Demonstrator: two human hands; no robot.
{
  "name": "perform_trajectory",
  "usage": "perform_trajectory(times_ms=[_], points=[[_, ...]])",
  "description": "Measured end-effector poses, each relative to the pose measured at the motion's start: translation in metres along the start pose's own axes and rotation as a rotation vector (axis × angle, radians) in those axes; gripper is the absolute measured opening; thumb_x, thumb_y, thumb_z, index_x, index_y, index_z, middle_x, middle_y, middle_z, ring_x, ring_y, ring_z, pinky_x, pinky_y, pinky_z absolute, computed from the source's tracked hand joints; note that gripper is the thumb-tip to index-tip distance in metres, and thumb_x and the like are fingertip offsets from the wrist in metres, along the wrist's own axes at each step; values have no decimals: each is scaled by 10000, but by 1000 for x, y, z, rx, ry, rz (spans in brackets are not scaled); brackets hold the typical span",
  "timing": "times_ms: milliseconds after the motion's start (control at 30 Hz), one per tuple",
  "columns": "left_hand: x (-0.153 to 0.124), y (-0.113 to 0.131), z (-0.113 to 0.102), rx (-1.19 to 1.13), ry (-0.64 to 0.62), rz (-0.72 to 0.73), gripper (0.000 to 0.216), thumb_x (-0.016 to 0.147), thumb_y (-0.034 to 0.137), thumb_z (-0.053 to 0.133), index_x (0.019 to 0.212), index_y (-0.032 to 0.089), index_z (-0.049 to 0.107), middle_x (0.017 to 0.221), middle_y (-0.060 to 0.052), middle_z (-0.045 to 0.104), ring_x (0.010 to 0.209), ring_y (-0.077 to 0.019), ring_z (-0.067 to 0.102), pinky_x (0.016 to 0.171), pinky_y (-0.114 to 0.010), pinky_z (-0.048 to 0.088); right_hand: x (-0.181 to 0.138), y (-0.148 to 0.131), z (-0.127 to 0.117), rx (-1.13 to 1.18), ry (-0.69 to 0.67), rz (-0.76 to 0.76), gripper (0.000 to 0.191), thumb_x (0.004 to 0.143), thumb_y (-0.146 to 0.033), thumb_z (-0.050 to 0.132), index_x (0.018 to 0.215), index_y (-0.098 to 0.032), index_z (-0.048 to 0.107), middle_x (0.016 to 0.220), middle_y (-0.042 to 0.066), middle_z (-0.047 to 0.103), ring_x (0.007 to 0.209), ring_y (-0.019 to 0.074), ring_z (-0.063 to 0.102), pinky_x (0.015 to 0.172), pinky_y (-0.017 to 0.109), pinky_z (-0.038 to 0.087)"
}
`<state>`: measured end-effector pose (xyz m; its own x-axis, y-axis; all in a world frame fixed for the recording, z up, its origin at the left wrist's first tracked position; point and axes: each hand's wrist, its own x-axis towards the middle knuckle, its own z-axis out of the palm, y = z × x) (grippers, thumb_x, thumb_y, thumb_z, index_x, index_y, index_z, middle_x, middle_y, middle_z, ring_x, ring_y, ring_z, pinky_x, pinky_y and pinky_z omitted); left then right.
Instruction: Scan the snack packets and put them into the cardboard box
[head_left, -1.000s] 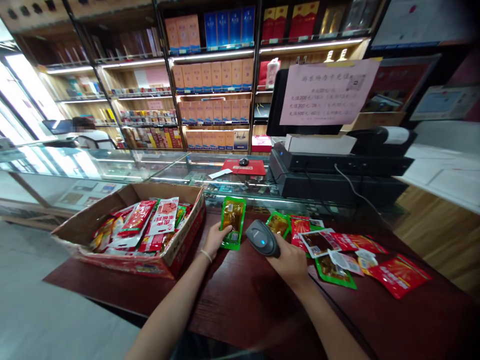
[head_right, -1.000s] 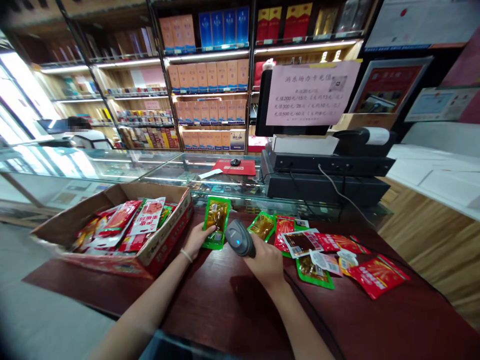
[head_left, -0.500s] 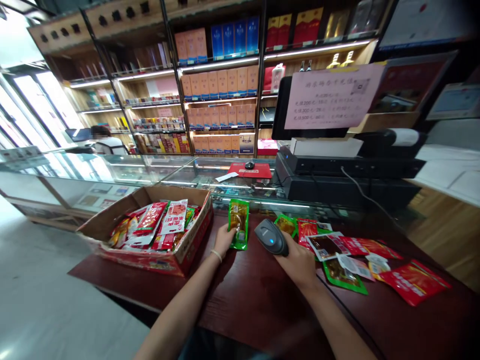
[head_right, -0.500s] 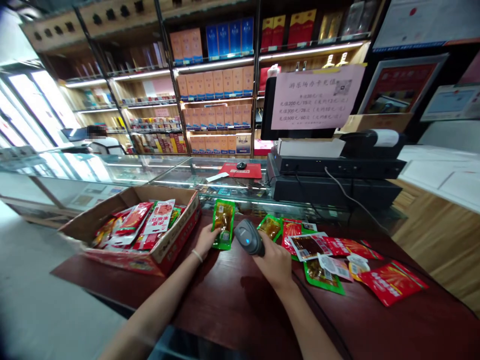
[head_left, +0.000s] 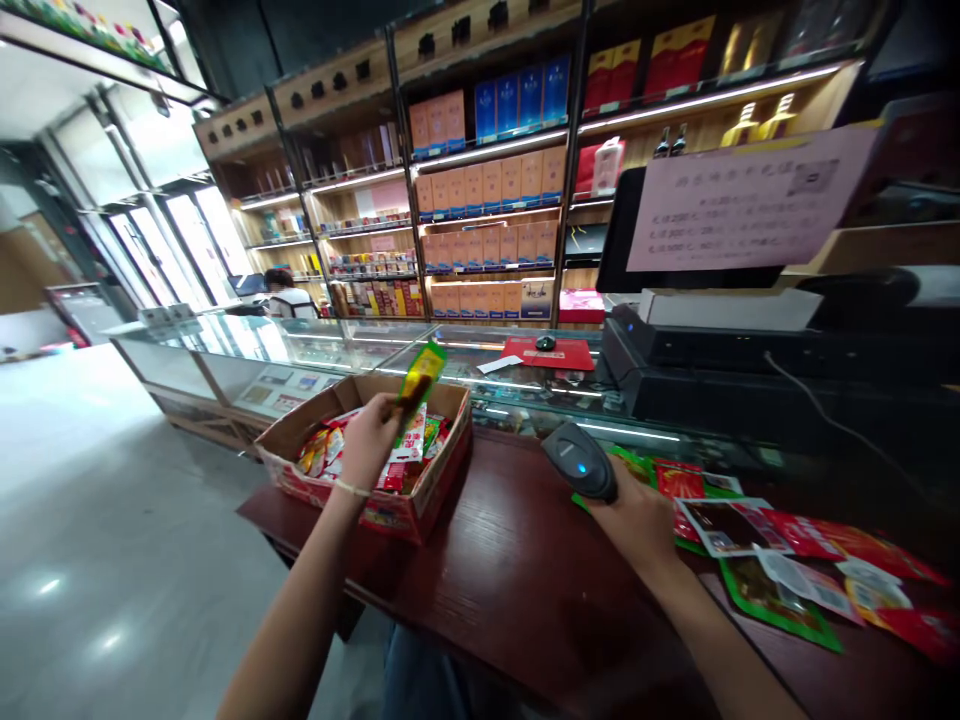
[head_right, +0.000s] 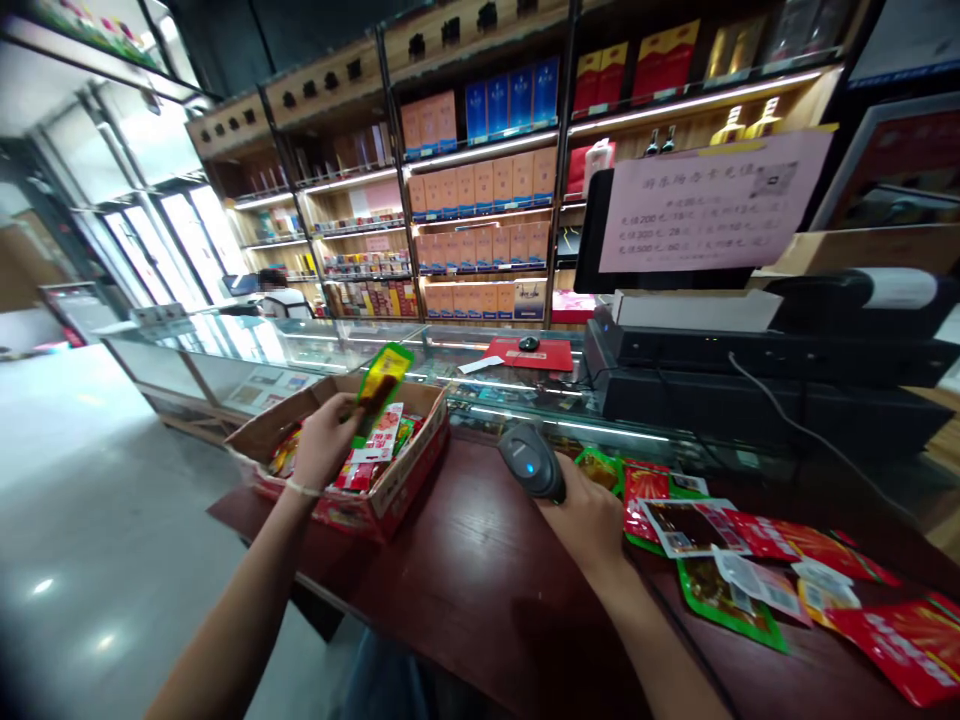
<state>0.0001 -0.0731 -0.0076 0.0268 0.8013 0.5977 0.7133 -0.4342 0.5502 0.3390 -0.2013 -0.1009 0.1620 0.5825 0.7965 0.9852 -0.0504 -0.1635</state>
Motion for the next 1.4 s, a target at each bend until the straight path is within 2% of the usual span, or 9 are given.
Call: perform_trajectory(times_ms=[100, 267, 400, 567, 867, 1033, 1167, 1267, 1400], points=[[9, -40, -24, 113, 93, -40, 368, 826, 326, 554, 1173, 230, 630, 1076, -66, 707, 979, -249, 651, 839, -321, 470, 4, -12, 6, 23, 14, -27, 356, 796, -422, 546, 1048, -193, 649, 661, 41, 692, 581, 209, 628, 539, 268, 327], [11, -74, -22, 59, -58, -85, 450, 819, 364, 552, 1231, 191, 603, 1197, -89, 662, 1055, -253, 625, 925, -362, 462, 4, -21, 13, 45, -21, -25, 383, 790, -445, 559, 1078, -206, 643, 702, 35, 704, 601, 202, 628, 557, 269, 325], [6, -63, -4, 6, -108, -51, 369, 848, 351, 513, 1155, 199, 648, 1151, -74, 684, 1021, -235, 637, 928, -362, 468, 2, -13, 17, 39, -43, -38, 377, 788, -440, 560, 1075, -210, 642, 716, 35, 707, 612, 205, 633, 563, 269, 333], [-6, -13, 26, -102, -190, 73, 333, 873, 344, 503, 1132, 210, 664, 1113, -64, 698, 996, -220, 644, 902, -336, 487, 1, 8, 14, -10, -60, -37, 349, 768, -371, 572, 1064, -199, 644, 808, 50, 727, 672, 216, 648, 579, 270, 338], [-48, 98, 129, -308, -429, 320, 313, 859, 292, 562, 1149, 212, 648, 1138, -52, 687, 1060, -216, 624, 967, -320, 447, -13, 79, -13, -173, -101, 86, 375, 777, -389, 566, 1072, -175, 653, 836, 78, 728, 717, 214, 643, 613, 269, 326], [-78, 130, 222, -365, -598, 352, 381, 849, 339, 579, 1192, 177, 617, 1205, -85, 652, 1110, -226, 596, 980, -312, 432, -28, 124, -28, -283, -118, 179, 384, 781, -423, 581, 1069, -181, 654, 767, 71, 713, 701, 212, 629, 604, 270, 298], [-105, 140, 288, -207, -637, 335, 577, 822, 449, 599, 1299, 133, 529, 1266, -143, 599, 1166, -268, 544, 1013, -359, 388, -39, 143, -32, -312, -108, 274, 354, 787, -465, 583, 1000, -192, 658, 734, 56, 706, 665, 207, 618, 588, 269, 277], [-122, 140, 313, -24, -602, 343, 751, 768, 615, 586, 1349, 152, 480, 1345, -167, 524, 1248, -325, 447, 1038, -436, 327, -44, 147, -31, -316, -89, 318, 360, 780, -488, 591, 979, -196, 656, 712, 49, 700, 635, 198, 607, 576, 267, 264], [-130, 139, 315, 70, -610, 350, 854, 695, 668, 625, 1388, 206, 438, 1311, -164, 530, 1213, -349, 449, 989, -443, 338, -44, 144, -31, -299, -58, 301, 361, 767, -484, 606, 982, -199, 661, 710, 50, 697, 642, 192, 611, 581, 269, 276]])
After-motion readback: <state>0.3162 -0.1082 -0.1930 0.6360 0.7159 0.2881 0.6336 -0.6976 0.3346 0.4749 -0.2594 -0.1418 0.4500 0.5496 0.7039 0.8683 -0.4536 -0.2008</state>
